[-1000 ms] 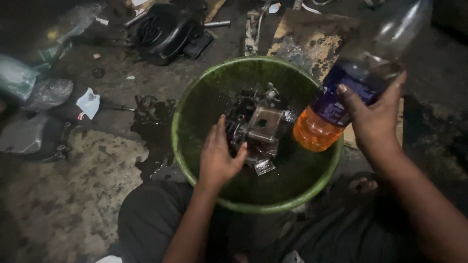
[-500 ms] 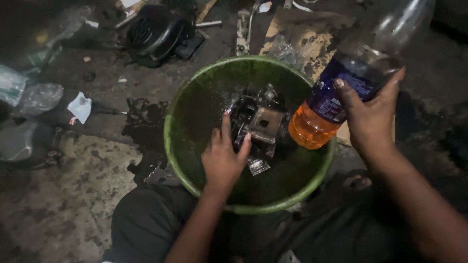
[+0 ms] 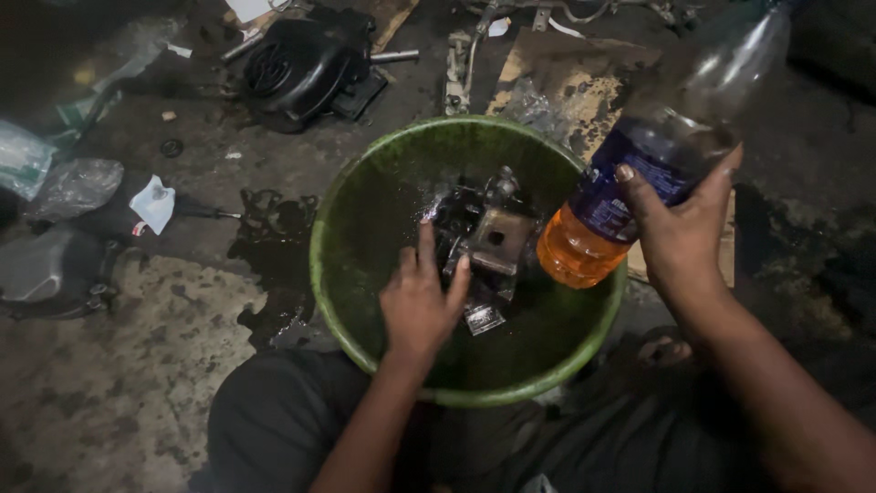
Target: The person pours a liquid from a plastic bottle onto a metal engine component submerged in a green basin. They scrub the part by hand, turning it over to clean different sides, and continue pouring liquid throughout the process.
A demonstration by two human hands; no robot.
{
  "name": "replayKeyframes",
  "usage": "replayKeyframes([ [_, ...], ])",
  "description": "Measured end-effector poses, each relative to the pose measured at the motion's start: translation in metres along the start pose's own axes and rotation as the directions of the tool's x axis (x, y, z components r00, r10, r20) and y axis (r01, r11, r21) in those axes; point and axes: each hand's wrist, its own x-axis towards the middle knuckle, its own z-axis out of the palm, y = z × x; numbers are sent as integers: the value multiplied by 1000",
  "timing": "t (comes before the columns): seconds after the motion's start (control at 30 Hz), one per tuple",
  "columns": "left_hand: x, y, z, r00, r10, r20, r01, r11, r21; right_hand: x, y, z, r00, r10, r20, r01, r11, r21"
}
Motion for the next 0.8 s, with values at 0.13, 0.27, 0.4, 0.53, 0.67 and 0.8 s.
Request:
replayKeyframes([
  [0.13, 3, -2, 5, 995, -72, 74, 75, 997, -36, -1, -5, -2, 999, 31, -17, -32, 999, -26],
  [0.27, -1, -7, -2, 996, 62, -57, -68, 991, -115, -2, -5, -2, 999, 44, -21, -46, 997, -61],
  [0.4, -5, -1, -14, 987, 128, -101, -144, 975, -171, -1, -8, 2, 998, -57, 15, 56, 997, 48],
  [0.53, 3, 4, -6, 997, -66, 36, 70, 987, -143, 0, -30, 1, 996, 90, 5, -85, 962, -259],
  [0.67, 3, -9, 3, 999, -35, -30, 29, 984, -178, 2, -44, -1, 992, -42, 119, 90, 898, -431],
  [0.8, -5, -22, 16, 988, -134, -72, 96, 918, -384, 3, -45, -8, 931, -252, 264, 359, 758, -545],
])
